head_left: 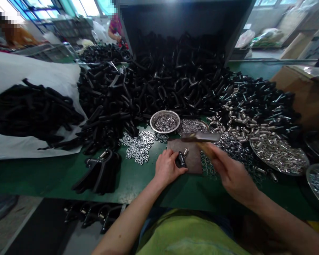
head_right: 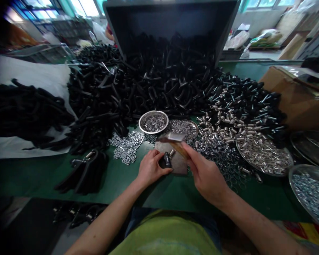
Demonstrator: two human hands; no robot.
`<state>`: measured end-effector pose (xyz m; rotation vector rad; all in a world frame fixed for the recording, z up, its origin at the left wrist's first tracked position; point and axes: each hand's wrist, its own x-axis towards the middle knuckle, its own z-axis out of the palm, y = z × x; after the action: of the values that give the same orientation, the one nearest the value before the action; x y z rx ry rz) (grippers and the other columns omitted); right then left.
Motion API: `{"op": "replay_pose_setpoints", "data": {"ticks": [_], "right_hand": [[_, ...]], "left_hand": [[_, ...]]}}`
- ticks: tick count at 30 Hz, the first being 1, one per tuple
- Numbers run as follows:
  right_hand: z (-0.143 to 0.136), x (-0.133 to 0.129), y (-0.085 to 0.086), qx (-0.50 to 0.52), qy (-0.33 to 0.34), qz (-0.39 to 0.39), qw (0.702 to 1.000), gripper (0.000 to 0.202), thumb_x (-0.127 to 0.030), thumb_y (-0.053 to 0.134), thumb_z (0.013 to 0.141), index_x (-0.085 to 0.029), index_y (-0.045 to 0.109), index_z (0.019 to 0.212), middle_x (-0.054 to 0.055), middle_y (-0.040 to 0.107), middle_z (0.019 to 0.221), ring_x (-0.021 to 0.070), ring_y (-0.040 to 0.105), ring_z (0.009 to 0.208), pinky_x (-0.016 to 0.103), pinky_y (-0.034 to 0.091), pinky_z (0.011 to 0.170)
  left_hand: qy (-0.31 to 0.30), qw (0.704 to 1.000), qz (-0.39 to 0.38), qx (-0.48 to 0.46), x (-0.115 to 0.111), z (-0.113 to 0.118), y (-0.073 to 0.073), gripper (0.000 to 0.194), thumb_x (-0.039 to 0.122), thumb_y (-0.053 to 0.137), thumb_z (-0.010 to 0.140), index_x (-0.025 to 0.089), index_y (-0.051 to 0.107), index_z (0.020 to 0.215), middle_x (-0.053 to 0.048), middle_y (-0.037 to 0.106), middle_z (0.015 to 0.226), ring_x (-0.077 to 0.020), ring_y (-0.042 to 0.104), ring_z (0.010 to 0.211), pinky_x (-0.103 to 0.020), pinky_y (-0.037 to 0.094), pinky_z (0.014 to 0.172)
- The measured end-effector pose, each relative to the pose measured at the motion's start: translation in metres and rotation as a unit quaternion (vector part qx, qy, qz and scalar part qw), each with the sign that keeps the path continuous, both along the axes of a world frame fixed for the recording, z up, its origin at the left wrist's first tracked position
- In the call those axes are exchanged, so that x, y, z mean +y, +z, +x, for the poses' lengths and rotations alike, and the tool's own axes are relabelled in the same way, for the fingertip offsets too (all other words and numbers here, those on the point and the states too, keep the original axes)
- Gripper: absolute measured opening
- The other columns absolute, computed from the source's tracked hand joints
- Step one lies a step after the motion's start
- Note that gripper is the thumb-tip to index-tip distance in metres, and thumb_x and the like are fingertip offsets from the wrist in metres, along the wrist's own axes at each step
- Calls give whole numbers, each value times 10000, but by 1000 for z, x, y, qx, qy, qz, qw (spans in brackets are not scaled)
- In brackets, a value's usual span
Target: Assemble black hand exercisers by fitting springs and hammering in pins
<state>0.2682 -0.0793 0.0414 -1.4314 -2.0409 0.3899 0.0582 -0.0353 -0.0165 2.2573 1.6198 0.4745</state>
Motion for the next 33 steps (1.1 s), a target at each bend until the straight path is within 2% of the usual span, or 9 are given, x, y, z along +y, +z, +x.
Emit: {"op": "replay_pose_setpoints", "data": {"ticks": [4, 7, 10, 16, 20, 23, 27, 30, 33], "right_hand": [[2, -1, -11, -31, 7, 7, 999, 475, -203, 372, 910, -246, 419, 1381, 93, 691, 1089, 235, 688, 892, 369, 576, 760], [0, 5, -18, -78, 56, -60, 994, 493, -190, 388, 907, -273, 394, 1393, 74, 653, 1180, 239, 667, 971, 401, 563, 810], [-1, 6, -12, -29, 11, -10, 999, 532, -190, 360, 921, -270, 295, 1443, 79, 568, 1303, 235, 602, 1104, 402, 527, 889], [7, 6, -30, -112, 51, -68, 990, 496, -214, 366, 930, -258, 341, 1423, 85, 624, 1225, 234, 654, 993, 395, 550, 811], [36, 18, -39, -184, -94, -21, 978, 467, -293, 353, 946, -262, 370, 1412, 102, 624, 1200, 249, 640, 978, 384, 541, 758], [70, 30, -42, -269, -238, 11, 933, 465, -308, 390, 925, -264, 421, 1387, 119, 649, 1008, 257, 634, 799, 357, 507, 591], [99, 40, -53, -315, -302, 22, 900, 471, -213, 416, 886, -209, 468, 1354, 145, 602, 903, 272, 586, 761, 375, 465, 582], [77, 40, -52, -254, -256, 73, 930, 425, -231, 440, 884, -175, 513, 1299, 177, 589, 1042, 311, 561, 953, 460, 463, 766], [22, 34, -44, -66, -113, 51, 990, 464, -312, 440, 906, -184, 411, 1351, 127, 617, 1071, 233, 599, 943, 388, 488, 812]], "left_hand": [[0, 1000, 1, 1, 0, 0, 0, 496, 511, 739, 625, 219, 641, 1013, -74, 582, 996, -266, 515, 945, -373, 423, 798], [1, 1000, -3, -2, 0, 0, -1, 496, 519, 740, 619, 218, 645, 1002, -79, 583, 978, -271, 519, 933, -378, 425, 790], [2, 1000, 4, -7, -1, 0, -2, 538, 535, 738, 613, 210, 636, 1030, -83, 581, 988, -278, 517, 938, -387, 423, 790], [8, 1000, 1, -9, -2, 1, -2, 528, 516, 734, 626, 207, 617, 1038, -78, 575, 999, -267, 517, 951, -379, 418, 806], [21, 1000, -2, -20, -3, 3, -2, 545, 507, 747, 610, 208, 581, 1035, -79, 570, 1041, -267, 514, 984, -383, 413, 833], [28, 998, 14, -51, -6, 2, -6, 515, 469, 729, 649, 206, 549, 1054, -86, 577, 1065, -270, 523, 986, -396, 413, 853], [34, 984, 63, -162, -9, 0, -10, 510, 441, 709, 689, 201, 514, 1094, -102, 586, 1096, -271, 532, 1029, -397, 412, 900], [87, 965, 56, -241, -12, 5, -2, 574, 445, 754, 636, 188, 502, 1082, -88, 588, 1060, -251, 555, 991, -382, 442, 869], [141, 940, -3, -311, -19, 20, 12, 608, 422, 765, 630, 179, 481, 1108, -71, 594, 1044, -222, 573, 953, -360, 469, 840]]}}
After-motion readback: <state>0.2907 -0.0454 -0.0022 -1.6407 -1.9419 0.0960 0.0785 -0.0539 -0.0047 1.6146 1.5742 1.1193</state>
